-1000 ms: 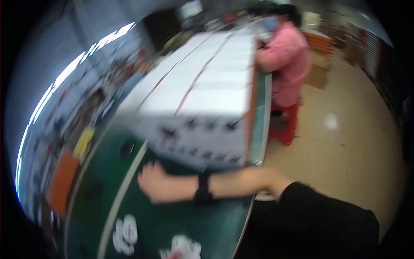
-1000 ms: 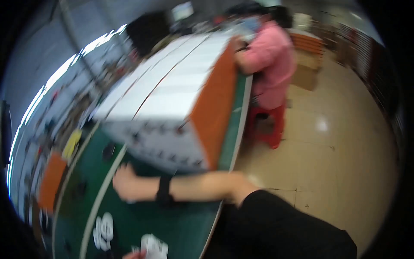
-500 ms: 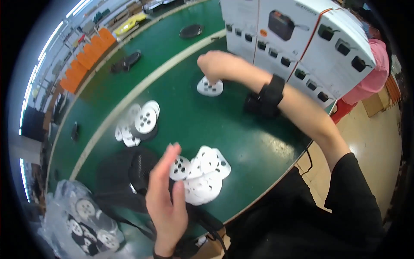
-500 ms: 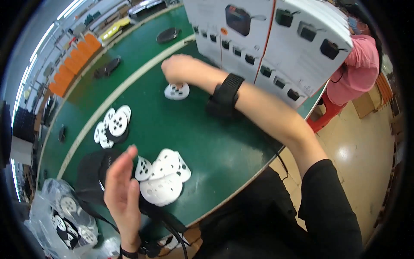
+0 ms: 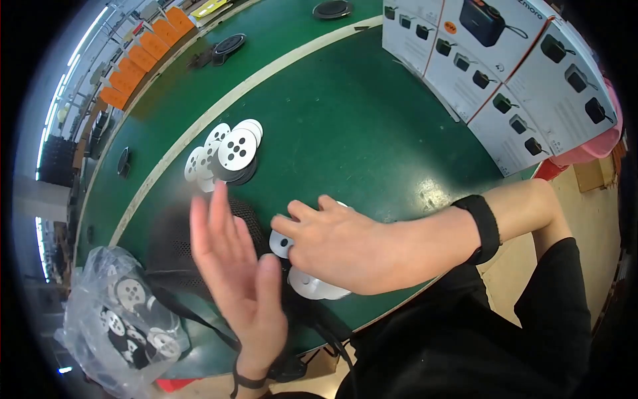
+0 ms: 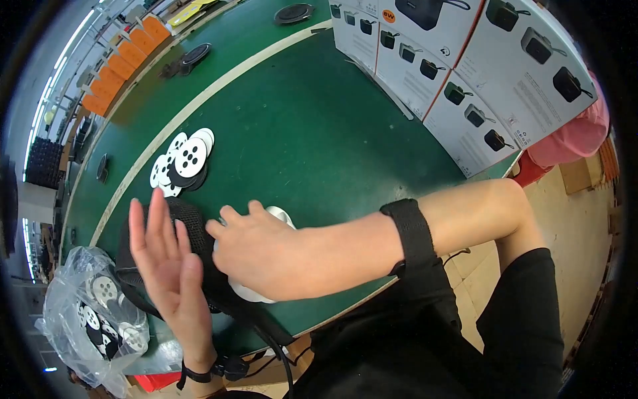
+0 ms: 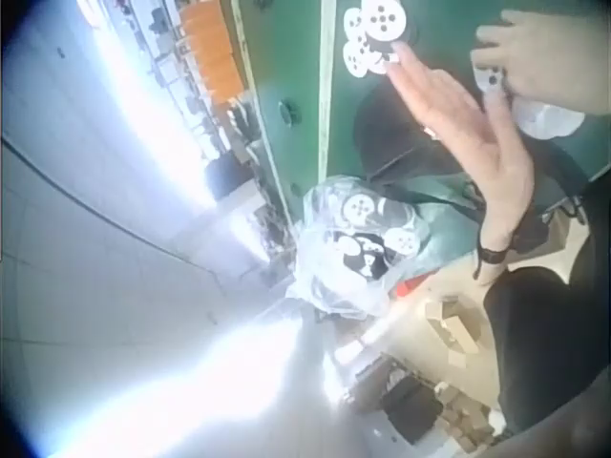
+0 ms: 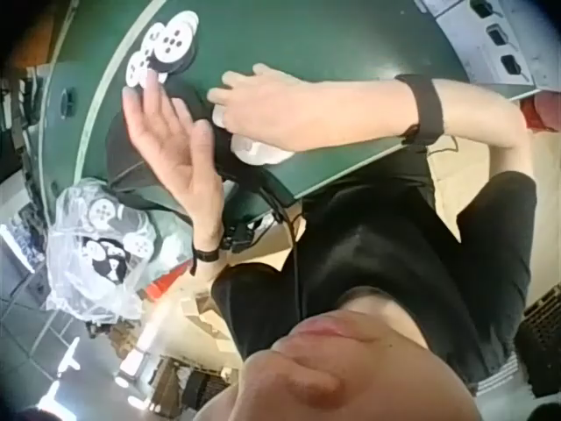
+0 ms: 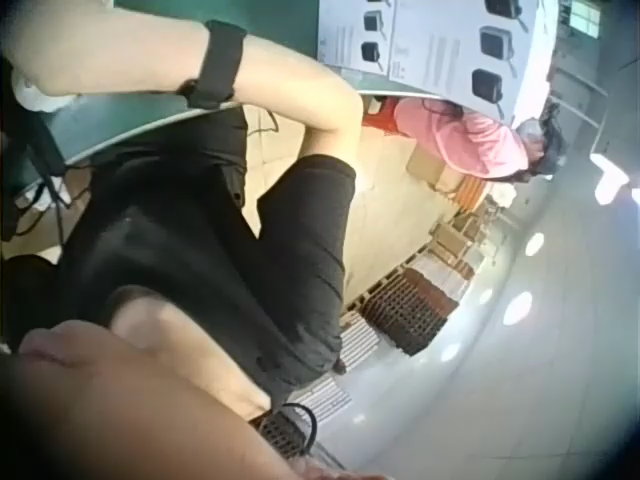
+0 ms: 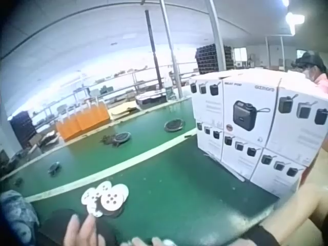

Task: Attaching white adhesive pads to circular black plastic components at a workshop assembly table.

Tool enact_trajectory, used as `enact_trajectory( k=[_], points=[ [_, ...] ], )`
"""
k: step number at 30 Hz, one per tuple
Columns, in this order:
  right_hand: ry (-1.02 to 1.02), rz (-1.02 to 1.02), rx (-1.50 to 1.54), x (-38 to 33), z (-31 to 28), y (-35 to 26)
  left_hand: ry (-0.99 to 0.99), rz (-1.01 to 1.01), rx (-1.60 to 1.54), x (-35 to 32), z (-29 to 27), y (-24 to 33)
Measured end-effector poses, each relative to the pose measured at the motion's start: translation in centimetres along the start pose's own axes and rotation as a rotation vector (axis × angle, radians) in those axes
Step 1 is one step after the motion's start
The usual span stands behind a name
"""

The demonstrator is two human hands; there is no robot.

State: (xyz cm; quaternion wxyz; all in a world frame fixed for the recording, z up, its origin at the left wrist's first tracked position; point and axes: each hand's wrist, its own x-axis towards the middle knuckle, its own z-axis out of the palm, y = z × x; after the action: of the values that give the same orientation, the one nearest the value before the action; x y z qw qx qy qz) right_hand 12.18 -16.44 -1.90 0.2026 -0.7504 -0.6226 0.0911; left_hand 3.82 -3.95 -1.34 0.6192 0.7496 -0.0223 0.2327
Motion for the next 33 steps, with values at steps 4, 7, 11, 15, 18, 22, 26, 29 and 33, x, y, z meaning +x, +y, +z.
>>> enact_trajectory(
  k=[4,7,11,15,18,22,26,29,33],
  points=[
    [0.000,-0.024,0.099,-0.8,1.5,1.4,-0.293,-0.200,0.189,-0.3,-0.6,0.3],
    [0.187,-0.110,0.286,-1.1,2.3,3.4,-0.487,-0.120,0.461,-0.5,0.0,-0.4],
    [0.100,0.086,0.514,-1.9,1.1,2.4,-0.444,-0.121,0.565,0.2,1.5,-1.1],
    [0.308,0.166,0.480,-1.9,0.3,2.0,-0.376,-0.351,0.291,0.1,1.2,-1.6],
    [0.366,0.184,0.501,-1.3,-1.1,2.3,-0.347,-0.222,0.300,0.5,0.6,-2.0],
    [0.458,0.120,0.757,0.8,-4.5,3.9,-0.199,-0.377,-0.036,1.1,-1.3,0.6],
    [0.484,0.250,0.733,4.3,-7.6,8.3,0.134,-0.174,0.220,-1.0,-6.0,5.0],
    [0.144,0.502,0.589,8.1,-6.7,9.6,0.511,-0.199,0.283,-6.7,-12.2,8.7],
    [0.150,0.505,0.063,11.6,-2.0,10.7,0.426,-0.504,0.440,-17.0,-27.1,6.7]
  ],
)
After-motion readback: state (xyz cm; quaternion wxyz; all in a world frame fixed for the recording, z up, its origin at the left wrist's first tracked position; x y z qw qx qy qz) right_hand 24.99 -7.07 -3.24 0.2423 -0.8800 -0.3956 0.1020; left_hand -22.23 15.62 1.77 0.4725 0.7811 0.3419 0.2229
